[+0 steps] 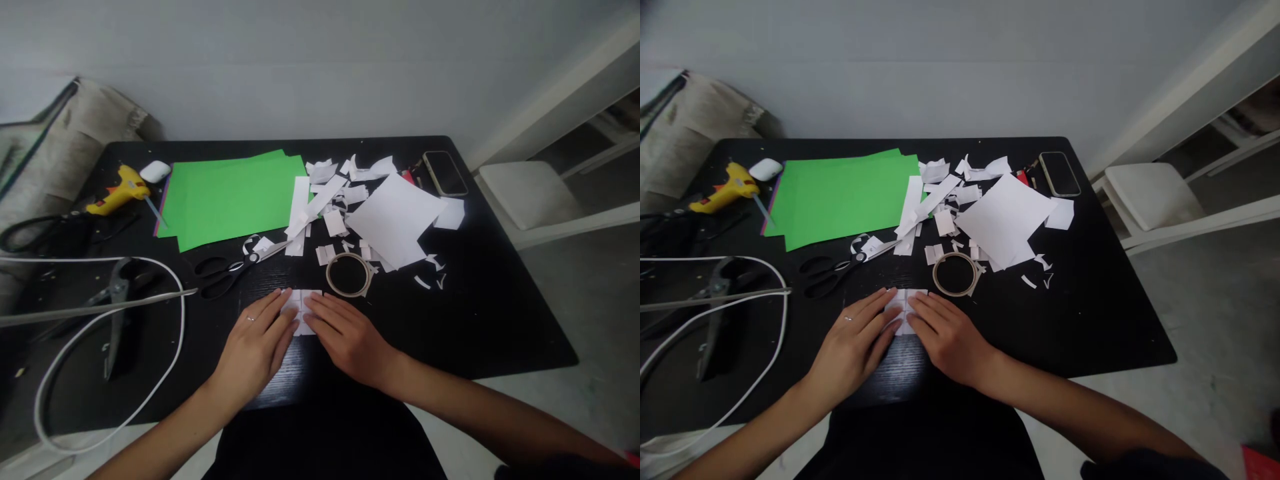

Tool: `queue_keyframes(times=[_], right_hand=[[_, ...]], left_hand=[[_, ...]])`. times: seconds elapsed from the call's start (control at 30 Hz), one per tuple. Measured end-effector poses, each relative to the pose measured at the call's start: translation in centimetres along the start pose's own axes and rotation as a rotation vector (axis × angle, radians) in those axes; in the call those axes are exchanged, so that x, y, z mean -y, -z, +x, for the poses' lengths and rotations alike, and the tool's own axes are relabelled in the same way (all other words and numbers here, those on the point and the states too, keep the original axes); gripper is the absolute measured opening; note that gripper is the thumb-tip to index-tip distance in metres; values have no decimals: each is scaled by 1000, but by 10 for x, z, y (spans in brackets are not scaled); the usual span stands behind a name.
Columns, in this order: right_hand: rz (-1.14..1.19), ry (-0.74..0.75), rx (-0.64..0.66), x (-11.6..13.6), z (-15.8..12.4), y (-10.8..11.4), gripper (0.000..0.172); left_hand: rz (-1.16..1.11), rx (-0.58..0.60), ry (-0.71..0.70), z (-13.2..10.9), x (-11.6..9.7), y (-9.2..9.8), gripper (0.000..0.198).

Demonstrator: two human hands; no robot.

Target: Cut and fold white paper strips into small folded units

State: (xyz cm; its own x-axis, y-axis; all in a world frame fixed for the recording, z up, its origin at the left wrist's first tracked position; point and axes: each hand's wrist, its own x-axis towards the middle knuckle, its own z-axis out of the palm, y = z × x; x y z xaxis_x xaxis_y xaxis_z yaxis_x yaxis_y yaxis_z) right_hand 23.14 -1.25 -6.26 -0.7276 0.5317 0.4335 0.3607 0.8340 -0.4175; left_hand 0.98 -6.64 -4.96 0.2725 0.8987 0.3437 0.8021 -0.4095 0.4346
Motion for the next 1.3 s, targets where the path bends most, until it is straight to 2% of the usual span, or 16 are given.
queue_keyframes(times=[0.13, 0.3, 0.43, 0.57, 0.63, 0.77, 0.83, 0.93, 1.0, 1.1, 1.17, 1.23, 1.3], right_hand=[[47, -25, 12, -1, 4, 4, 37], [77, -53, 36, -1, 10, 11, 30], [75, -38, 36, -2, 11, 11, 28], [117, -24, 46, -5, 12, 13, 25], [145, -4, 59, -5, 11, 15, 20], [208, 23, 46, -5, 11, 22, 21], [234, 8, -10, -7, 13, 27, 19], [180, -109, -68, -17, 21, 36, 16], [70, -231, -21, -27, 28, 43, 25], [-79, -375, 180, -40, 37, 51, 63], [-116, -424, 287, -44, 40, 53, 75], [-123, -444, 325, -46, 42, 53, 71], [-118, -443, 308, -46, 42, 52, 66]], left_hand=[[-12, 23, -10, 0, 2, 2, 29], [-33, 161, -73, -2, 9, 10, 47], [16, 193, -122, -5, 19, 20, 42], [-33, 132, -161, -7, 27, 33, 30], [-95, 89, -92, -4, 28, 40, 24], [-262, 10, 265, 21, 27, 49, 18], [-340, 27, 384, 42, 27, 49, 23], [-399, 136, 403, 74, 32, 43, 32], [-367, 272, 399, 91, 37, 34, 36], [-302, 332, 346, 103, 42, 18, 33], [-258, 285, 305, 104, 43, 11, 27], [-228, 193, 285, 101, 44, 8, 22], [-208, 127, 283, 97, 43, 12, 22]])
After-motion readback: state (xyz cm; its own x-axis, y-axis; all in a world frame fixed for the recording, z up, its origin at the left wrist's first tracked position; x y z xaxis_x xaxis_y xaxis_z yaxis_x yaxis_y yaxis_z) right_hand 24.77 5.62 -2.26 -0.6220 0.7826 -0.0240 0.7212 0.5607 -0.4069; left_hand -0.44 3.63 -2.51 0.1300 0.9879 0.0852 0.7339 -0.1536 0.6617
